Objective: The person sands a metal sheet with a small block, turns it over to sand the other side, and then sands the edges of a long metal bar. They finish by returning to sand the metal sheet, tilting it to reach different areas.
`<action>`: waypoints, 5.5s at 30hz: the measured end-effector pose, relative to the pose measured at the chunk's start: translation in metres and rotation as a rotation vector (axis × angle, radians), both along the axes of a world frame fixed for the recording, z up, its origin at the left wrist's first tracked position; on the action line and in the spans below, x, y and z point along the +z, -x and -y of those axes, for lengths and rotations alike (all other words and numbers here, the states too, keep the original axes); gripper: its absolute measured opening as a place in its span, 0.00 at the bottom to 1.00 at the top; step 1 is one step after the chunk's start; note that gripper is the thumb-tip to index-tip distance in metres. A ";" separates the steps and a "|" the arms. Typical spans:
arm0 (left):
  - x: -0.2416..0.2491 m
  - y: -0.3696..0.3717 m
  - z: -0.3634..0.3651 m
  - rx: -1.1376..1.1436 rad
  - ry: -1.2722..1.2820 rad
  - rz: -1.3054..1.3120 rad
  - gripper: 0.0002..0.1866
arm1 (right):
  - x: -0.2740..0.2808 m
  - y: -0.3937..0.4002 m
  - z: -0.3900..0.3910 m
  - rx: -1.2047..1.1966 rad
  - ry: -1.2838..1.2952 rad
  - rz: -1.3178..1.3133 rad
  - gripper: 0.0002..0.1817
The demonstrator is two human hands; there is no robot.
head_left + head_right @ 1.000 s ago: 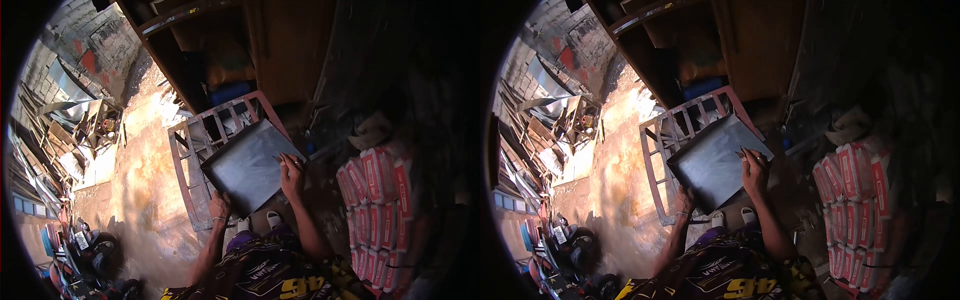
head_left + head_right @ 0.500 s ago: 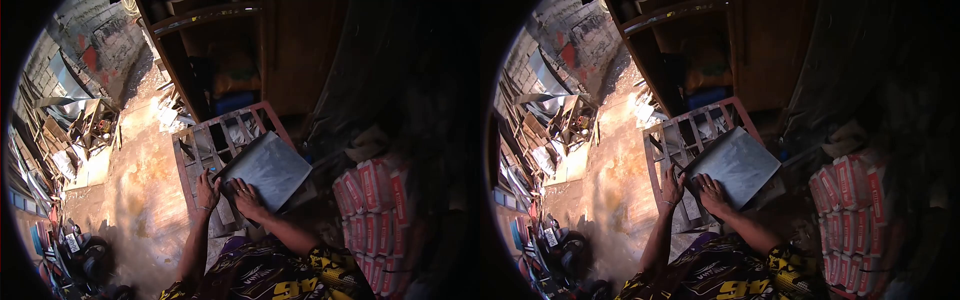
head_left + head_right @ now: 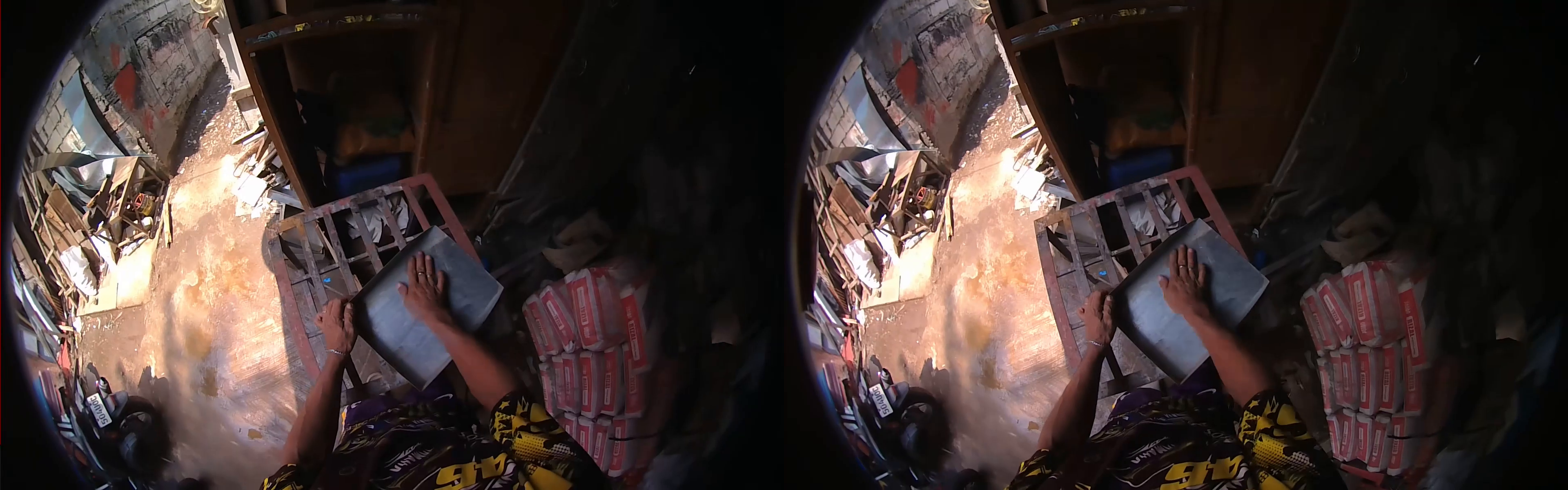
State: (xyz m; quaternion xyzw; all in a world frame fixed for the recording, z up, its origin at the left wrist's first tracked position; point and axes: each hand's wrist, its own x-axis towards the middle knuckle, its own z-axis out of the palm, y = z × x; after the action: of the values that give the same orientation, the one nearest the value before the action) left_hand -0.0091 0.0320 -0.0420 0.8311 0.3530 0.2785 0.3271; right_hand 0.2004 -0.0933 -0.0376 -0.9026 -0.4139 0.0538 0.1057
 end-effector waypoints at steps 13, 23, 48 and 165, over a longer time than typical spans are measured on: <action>0.009 -0.009 0.005 0.066 0.036 0.031 0.15 | 0.002 -0.052 -0.011 -0.075 -0.040 0.052 0.50; 0.010 -0.006 0.008 0.074 0.038 0.015 0.16 | 0.002 -0.080 -0.010 -0.093 -0.085 0.027 0.51; 0.006 -0.003 -0.001 0.051 -0.022 0.020 0.09 | 0.009 -0.034 0.001 -0.001 -0.051 0.091 0.42; 0.009 0.015 -0.004 -0.043 -0.110 0.089 0.13 | 0.009 -0.044 -0.022 -0.137 0.030 0.024 0.40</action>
State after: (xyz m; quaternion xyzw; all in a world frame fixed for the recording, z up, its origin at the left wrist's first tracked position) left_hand -0.0242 0.0360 -0.0332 0.8420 0.3043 0.3272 0.3024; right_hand 0.2441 -0.0708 -0.0284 -0.9308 -0.3515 0.0415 0.0906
